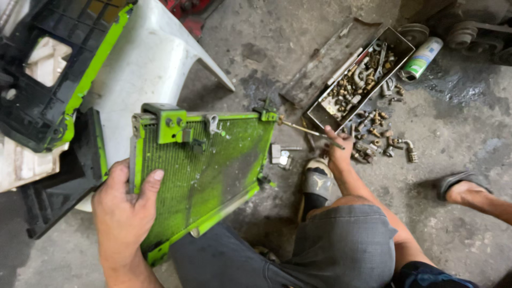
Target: The person uses a ratchet to loosen and remove bolts from a green radiator, then places the radiator on the floor. They pick up a cooling fan and align it with the radiator, then use the ratchet to tighten bolts securing the fan to the radiator.
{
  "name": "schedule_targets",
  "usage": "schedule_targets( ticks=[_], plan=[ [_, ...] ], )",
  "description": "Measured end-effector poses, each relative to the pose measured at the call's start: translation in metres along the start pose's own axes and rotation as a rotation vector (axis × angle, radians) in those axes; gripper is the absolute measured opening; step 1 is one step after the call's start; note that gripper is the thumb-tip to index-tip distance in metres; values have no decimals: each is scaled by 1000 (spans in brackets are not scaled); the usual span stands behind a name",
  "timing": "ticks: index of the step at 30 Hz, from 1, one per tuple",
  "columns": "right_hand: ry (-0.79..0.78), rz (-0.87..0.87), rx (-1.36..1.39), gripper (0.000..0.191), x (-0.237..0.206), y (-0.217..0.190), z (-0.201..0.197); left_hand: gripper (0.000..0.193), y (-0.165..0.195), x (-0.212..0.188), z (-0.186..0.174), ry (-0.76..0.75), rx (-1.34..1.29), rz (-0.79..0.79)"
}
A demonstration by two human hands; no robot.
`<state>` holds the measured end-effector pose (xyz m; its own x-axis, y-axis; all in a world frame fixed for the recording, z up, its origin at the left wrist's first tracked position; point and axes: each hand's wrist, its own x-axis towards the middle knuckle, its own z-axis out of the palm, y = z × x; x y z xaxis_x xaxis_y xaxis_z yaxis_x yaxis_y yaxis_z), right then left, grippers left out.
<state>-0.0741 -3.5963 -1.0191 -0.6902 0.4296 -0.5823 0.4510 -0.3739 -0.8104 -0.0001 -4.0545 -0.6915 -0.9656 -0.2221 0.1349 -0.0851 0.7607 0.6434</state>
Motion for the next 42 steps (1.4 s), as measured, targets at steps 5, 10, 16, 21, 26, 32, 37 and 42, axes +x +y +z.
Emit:
schedule_targets(
  ticks=[5, 10, 16, 21, 26, 32, 37, 42],
  plan=[
    [-432, 462, 56, 19, 2, -22, 1, 33, 0, 0, 1, -9, -61, -24],
    [-662, -873, -976, 21, 5, -57, -3, 34, -4, 2, 1, -27, 8, -14],
    [-757, -1612, -1648, 20, -8, -75, -8, 34, -1, -2, 3, -18, -15, -24],
    [-585, -1531, -1779, 43, -19, -75, -5, 33, 2, -2, 3, -16, -15, -36],
    [-713, -1488, -1811, 55, -20, -82, -19, 32, 3, 0, 3, -47, -81, -79],
    [-659, -1305, -1989, 51, -24, -98, -77, 31, 6, 3, -1, -53, -88, -17],
    [-473, -915, -1285, 32, -9, -50, -64, 32, 2, 1, 0, -80, -59, -84],
    [-550, -170, -916, 51, 52, 21, 28, 33, -5, -3, 3, -64, -45, -56]
  ],
)
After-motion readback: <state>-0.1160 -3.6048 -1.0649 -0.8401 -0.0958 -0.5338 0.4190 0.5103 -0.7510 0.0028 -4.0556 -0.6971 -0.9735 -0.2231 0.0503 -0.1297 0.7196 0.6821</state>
